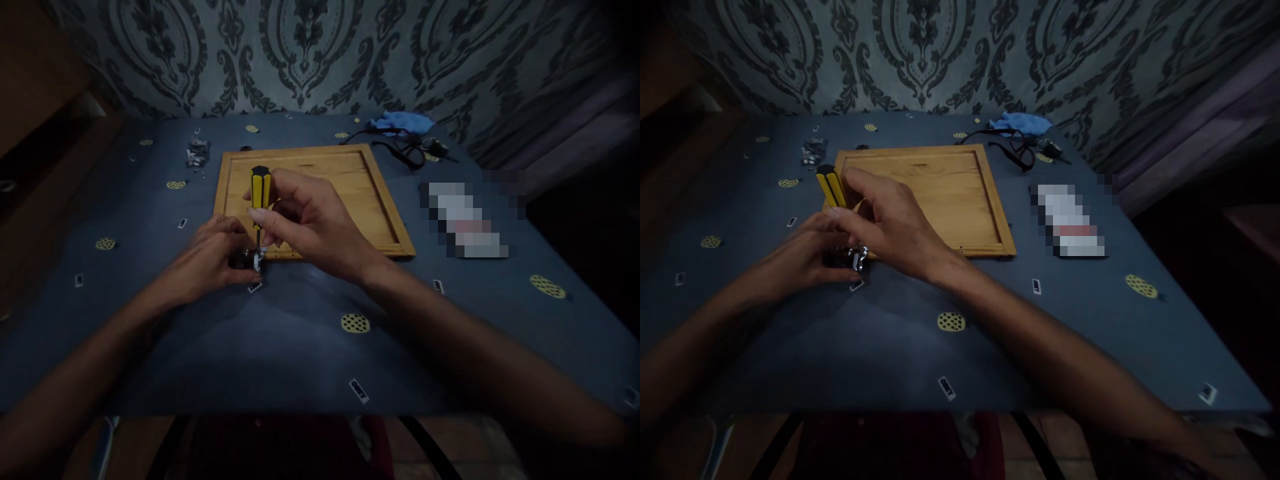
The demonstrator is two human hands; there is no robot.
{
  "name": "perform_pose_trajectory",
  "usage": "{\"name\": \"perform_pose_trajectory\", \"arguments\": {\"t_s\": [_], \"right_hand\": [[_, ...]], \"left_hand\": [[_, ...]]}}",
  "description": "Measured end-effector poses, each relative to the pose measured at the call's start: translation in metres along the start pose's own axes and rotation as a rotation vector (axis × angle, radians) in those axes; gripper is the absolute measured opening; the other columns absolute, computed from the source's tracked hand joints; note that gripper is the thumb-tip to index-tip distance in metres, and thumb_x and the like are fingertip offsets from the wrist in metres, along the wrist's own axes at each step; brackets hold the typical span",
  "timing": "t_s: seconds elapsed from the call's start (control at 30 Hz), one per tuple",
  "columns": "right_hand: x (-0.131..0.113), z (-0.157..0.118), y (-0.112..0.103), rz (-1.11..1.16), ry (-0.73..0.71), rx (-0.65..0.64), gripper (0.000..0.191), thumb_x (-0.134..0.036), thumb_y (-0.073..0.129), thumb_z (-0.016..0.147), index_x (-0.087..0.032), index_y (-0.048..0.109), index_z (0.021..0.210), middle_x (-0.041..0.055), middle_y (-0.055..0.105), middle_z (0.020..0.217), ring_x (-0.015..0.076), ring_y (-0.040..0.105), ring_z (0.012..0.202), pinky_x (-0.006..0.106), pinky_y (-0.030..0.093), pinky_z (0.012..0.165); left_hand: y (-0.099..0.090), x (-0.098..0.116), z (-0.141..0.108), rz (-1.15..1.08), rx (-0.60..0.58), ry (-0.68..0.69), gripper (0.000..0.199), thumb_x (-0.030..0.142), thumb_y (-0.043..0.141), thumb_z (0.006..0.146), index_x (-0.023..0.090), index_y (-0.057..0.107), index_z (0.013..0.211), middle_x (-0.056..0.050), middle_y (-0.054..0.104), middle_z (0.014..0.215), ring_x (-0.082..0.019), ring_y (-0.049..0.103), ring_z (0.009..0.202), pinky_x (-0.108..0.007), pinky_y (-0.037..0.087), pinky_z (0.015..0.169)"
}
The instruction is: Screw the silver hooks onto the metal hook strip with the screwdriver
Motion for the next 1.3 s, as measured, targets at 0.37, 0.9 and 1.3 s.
{"name": "perform_pose_trajectory", "arguments": {"t_s": [0.37,0.9,1.3], "right_hand": [[-0.007,-0.006,-0.004,-0.141,-0.049,0.228,0.028,-0.050,0.071,0.100,-0.028,0.056,0.089,-0.0027,0.059,0.085,0.0146,0.058,0.070,0.030,0.057,0.062],[0.002,-0.007,0.001,-0.194,-0.030,0.182,0.033,-0.053,0.069,0.100,-0.028,0.054,0.084,-0.0027,0.055,0.078,0.0181,0.062,0.074,0.035,0.063,0.066],[-0.010,0.013,-0.004,-0.052,-0.004,-0.114,0.025,-0.041,0.068,0.102,-0.026,0.057,0.086,-0.0019,0.062,0.087,0.0150,0.065,0.075,0.031,0.060,0.066]], "left_hand": [[0.001,-0.002,0.001,-0.010,-0.008,0.000,0.035,0.051,0.082,0.089,0.026,0.080,0.113,-0.008,0.070,0.119,-0.032,0.062,0.118,-0.053,0.048,0.111],[0.000,0.001,-0.001,0.018,-0.001,0.002,0.039,0.049,0.079,0.093,0.021,0.079,0.120,-0.010,0.070,0.123,-0.034,0.059,0.125,-0.054,0.047,0.113],[-0.001,0.003,-0.001,0.013,0.001,0.020,0.038,0.051,0.074,0.096,0.021,0.079,0.120,-0.011,0.069,0.122,-0.036,0.060,0.122,-0.053,0.048,0.111]]}}
Point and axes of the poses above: each hand's wrist, its own z-axis towards the middle knuckle, its own y-axis out of the palm, x = y × z, the point moved 5 cm from there along z, towards the middle knuckle
